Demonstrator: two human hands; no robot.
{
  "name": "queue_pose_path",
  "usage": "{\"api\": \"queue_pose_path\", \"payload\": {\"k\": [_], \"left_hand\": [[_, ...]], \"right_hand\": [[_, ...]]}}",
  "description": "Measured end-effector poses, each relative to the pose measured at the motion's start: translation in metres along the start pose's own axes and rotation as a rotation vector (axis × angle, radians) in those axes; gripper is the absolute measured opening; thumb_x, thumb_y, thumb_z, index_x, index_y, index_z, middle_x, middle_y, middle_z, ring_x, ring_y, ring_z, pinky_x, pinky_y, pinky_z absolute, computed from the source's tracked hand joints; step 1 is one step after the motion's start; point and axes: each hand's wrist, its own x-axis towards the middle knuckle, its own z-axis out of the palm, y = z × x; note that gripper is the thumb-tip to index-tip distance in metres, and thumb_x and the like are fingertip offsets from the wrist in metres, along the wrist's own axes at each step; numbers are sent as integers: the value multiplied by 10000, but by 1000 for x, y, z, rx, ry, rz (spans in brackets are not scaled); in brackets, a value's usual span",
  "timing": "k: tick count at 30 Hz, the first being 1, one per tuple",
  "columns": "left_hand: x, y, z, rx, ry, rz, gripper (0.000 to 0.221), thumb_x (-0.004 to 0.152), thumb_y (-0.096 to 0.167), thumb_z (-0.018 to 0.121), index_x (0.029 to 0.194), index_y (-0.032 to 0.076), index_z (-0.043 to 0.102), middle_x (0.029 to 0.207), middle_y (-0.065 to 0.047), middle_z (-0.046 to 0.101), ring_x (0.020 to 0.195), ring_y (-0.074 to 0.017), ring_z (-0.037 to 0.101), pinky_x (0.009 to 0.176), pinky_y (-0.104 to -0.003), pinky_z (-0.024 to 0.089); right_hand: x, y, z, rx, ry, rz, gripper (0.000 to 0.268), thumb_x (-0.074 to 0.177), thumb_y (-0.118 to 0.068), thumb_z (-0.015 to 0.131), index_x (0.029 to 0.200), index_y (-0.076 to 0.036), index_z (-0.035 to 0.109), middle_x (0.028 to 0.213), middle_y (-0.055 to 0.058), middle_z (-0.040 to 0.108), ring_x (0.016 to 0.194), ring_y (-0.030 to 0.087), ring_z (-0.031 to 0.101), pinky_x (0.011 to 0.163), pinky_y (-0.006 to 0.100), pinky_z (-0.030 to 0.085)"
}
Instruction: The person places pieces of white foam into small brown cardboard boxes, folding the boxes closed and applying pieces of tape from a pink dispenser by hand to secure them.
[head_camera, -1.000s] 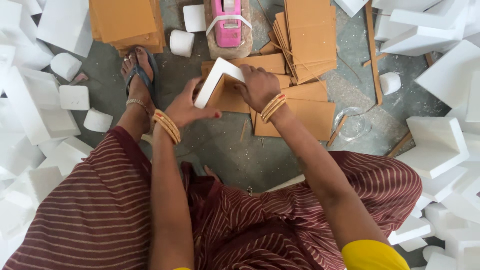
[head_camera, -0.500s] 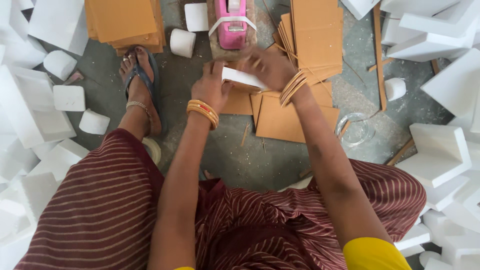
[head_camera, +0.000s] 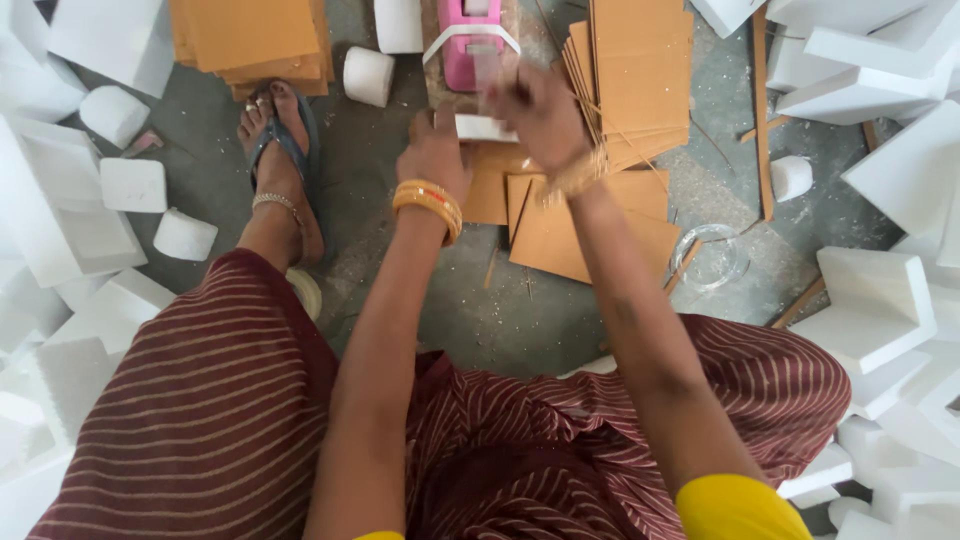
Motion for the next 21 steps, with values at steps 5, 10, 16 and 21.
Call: {"api": "queue_pose_path", "payload": {"k": [5, 10, 16, 21], "left_hand": [[30, 8, 2, 44, -40, -88, 620, 919, 284, 717, 1426, 91, 418, 1241, -246, 565, 1008, -448, 683, 818, -509, 571], [51, 10, 0, 58, -70, -116, 714, 865, 322, 750, 1419, 46, 393, 1213, -278, 556, 1000, -450, 675, 815, -493, 567], [41, 8, -3, 93, -75, -38, 482, 920, 228, 710, 1344, 125, 505, 1233, -267, 557, 991, -459, 687, 828, -497, 575], [29, 8, -3, 79, -27, -8, 522, 890, 209, 723, 1351, 125, 494, 1227, -254, 541, 953, -450, 693, 790, -510, 574]], "right_hand": [[-70, 24, 33, 297, 94, 251, 125, 995, -124, 681, 1024, -10, 640, 825, 37, 669, 676, 97, 661, 607, 252, 558], [-55, 80, 48, 557, 140, 379, 130, 940, -116, 718, 1005, -27, 650, 843, 33, 692, 650, 114, 663, 580, 259, 553], [-40, 88, 62, -32, 545, 385, 361, 797, -279, 911, 826, 12, 700, 741, 90, 712, 638, 136, 646, 596, 288, 547], [-38, 80, 48, -54, 547, 370, 600, 694, -367, 964, 891, 7, 539, 804, 116, 729, 728, 185, 697, 672, 327, 596]]}}
